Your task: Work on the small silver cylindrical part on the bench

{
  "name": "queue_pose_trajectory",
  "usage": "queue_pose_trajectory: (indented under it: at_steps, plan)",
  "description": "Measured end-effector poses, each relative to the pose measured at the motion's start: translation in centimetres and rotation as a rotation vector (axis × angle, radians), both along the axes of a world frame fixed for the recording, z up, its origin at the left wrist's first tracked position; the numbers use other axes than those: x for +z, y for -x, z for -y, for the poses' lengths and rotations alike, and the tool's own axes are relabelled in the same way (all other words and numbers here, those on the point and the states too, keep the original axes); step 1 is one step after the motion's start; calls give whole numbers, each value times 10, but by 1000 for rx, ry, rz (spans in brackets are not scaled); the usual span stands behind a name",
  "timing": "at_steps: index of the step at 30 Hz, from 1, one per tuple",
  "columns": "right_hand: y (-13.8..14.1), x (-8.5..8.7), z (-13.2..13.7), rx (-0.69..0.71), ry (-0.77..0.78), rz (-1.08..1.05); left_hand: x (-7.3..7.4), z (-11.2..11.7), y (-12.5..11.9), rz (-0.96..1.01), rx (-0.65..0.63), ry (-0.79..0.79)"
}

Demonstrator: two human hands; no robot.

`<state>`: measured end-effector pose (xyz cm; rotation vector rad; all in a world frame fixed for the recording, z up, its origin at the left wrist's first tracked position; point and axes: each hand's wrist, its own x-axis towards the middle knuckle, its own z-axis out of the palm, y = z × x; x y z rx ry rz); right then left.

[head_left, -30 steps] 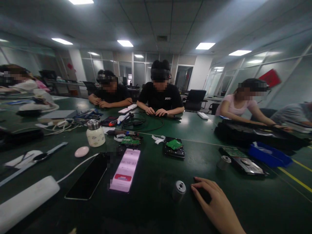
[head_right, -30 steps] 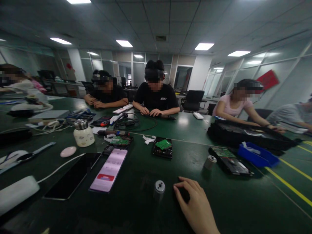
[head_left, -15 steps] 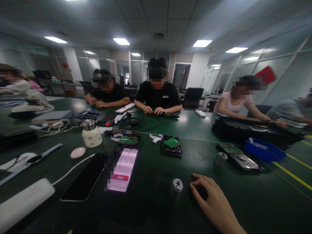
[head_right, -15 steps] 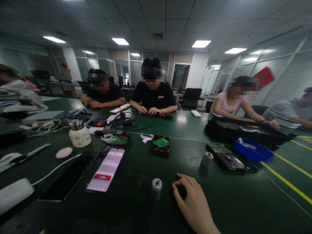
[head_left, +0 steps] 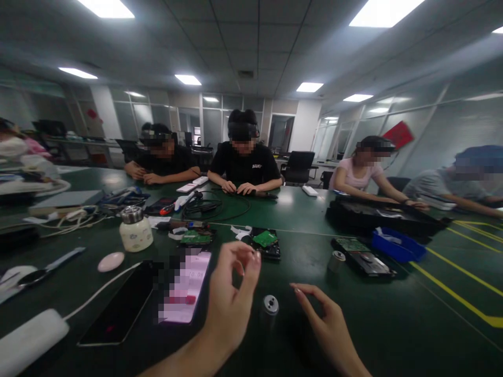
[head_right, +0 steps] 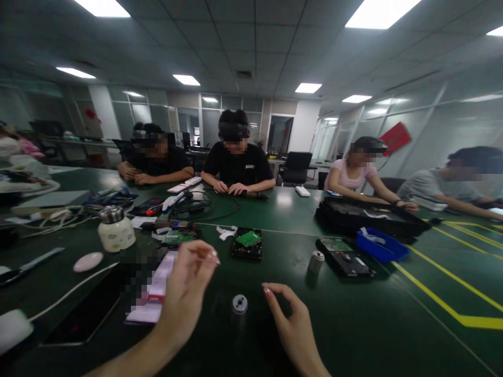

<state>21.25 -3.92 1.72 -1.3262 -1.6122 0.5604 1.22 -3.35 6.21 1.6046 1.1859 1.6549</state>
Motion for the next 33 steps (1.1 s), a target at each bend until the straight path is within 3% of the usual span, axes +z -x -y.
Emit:
queue_pose_trajectory:
  at_steps: [5, 10, 19, 27, 33]
  plan:
    - [30, 5, 6, 176, -64, -119, -31, 9, -12, -166, -179, 153]
    - [41, -1, 6, 186, -62, -112, -49, 11, -10, -122, -254, 172]
    - [37, 2, 14, 242, -49, -11, -49, 3, -6, -140, -343, 41]
    - [39, 3, 14, 274, 70, 39, -46, -5, -2, -303, -190, 56]
    - [37, 4, 12, 244, 123, 62, -39, -5, -1, -364, -152, 25]
